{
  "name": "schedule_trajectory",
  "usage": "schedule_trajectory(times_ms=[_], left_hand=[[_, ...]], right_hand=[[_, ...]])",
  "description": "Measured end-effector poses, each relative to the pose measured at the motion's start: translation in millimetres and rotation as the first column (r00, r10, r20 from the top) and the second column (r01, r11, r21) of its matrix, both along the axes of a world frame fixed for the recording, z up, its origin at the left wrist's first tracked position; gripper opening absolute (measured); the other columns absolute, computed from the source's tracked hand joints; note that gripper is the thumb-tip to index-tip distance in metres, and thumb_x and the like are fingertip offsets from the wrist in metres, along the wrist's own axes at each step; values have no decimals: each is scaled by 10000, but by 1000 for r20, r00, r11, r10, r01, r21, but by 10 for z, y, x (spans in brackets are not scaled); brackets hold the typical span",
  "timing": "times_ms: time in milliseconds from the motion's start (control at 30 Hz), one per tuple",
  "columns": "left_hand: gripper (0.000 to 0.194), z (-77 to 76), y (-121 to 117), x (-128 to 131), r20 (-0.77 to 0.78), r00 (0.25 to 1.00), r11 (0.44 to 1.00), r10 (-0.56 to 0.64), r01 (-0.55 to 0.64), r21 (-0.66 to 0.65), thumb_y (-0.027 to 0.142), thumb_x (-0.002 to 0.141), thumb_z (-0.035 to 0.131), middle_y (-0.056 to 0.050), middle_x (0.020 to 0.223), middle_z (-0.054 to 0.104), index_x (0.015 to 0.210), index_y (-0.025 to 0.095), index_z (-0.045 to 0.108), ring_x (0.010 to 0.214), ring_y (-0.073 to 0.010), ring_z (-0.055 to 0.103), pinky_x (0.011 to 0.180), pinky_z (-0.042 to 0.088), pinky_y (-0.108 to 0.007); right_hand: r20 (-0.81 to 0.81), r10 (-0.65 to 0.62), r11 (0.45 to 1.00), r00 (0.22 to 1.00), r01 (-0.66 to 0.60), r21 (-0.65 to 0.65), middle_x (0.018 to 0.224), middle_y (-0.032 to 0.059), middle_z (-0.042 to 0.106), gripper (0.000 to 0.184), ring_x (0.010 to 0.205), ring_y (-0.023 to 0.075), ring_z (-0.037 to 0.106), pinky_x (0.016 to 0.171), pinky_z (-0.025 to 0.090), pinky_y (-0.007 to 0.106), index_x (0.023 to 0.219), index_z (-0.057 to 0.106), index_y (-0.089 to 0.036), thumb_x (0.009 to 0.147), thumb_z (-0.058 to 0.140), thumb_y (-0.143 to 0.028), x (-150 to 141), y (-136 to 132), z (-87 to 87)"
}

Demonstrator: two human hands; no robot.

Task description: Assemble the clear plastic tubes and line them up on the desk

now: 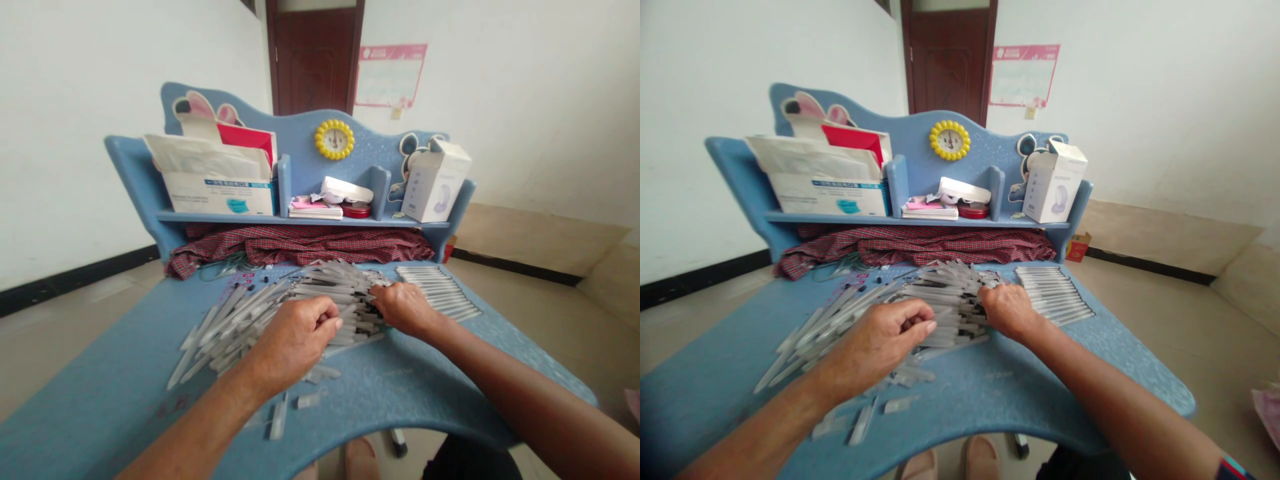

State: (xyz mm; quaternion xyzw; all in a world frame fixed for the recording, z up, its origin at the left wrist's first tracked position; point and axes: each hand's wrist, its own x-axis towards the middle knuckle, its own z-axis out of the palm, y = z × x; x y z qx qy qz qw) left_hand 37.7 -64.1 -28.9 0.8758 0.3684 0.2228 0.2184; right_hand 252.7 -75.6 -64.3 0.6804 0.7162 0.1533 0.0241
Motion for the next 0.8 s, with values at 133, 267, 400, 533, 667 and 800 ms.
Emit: schedule_trajectory(times_ms=[133,267,400,533,667,800], left_hand=[[189,-9,14,-18,6,1000,1000,1,-1,9,283,803,471,34,593,552,705,184,599,576,-125,516,565,347,-233],[187,-27,42,-44,2,1000,999,2,-2,32,277,809,468,23,621,576,720,183,603,594,-126,529,573,353,-233],[191,-26,60,-60,-15,1000,999,2,-1,52,276,816,466,13,639,591,720,179,600,611,-132,538,588,359,-237],[199,-17,65,-66,-24,1000,998,-2,4,61,272,824,459,6,654,599,732,175,607,623,-135,544,599,366,-239],[202,-21,71,-66,-28,1000,998,-12,14,59,275,823,461,4,662,612,740,176,616,636,-138,555,611,377,-236],[212,-37,83,-62,-32,999,998,-18,20,62,275,831,455,-2,700,636,773,173,632,666,-143,573,637,386,-241]], right_hand=[[-13,11,1000,1000,-11,1,740,134,698,306,671,226,657,553,391,264,915,659,-166,912,366,-256,-18,18,-8],[-54,12,1000,998,-11,23,712,98,694,337,645,201,644,550,377,255,871,671,-184,920,353,-283,30,-34,32],[-271,79,994,959,-56,94,704,54,686,313,657,159,634,567,390,228,823,682,-191,902,394,-284,143,-115,106],[-736,103,993,669,-24,116,541,-9,595,266,404,100,535,406,359,192,795,657,-154,848,458,-322,289,-254,161],[-914,74,990,400,80,115,469,-32,550,270,295,81,456,313,325,186,735,611,-145,780,551,-404,399,-467,237],[-963,101,984,249,116,133,481,-11,574,288,308,72,457,321,333,188,696,597,-151,745,620,-435,457,-670,329]])
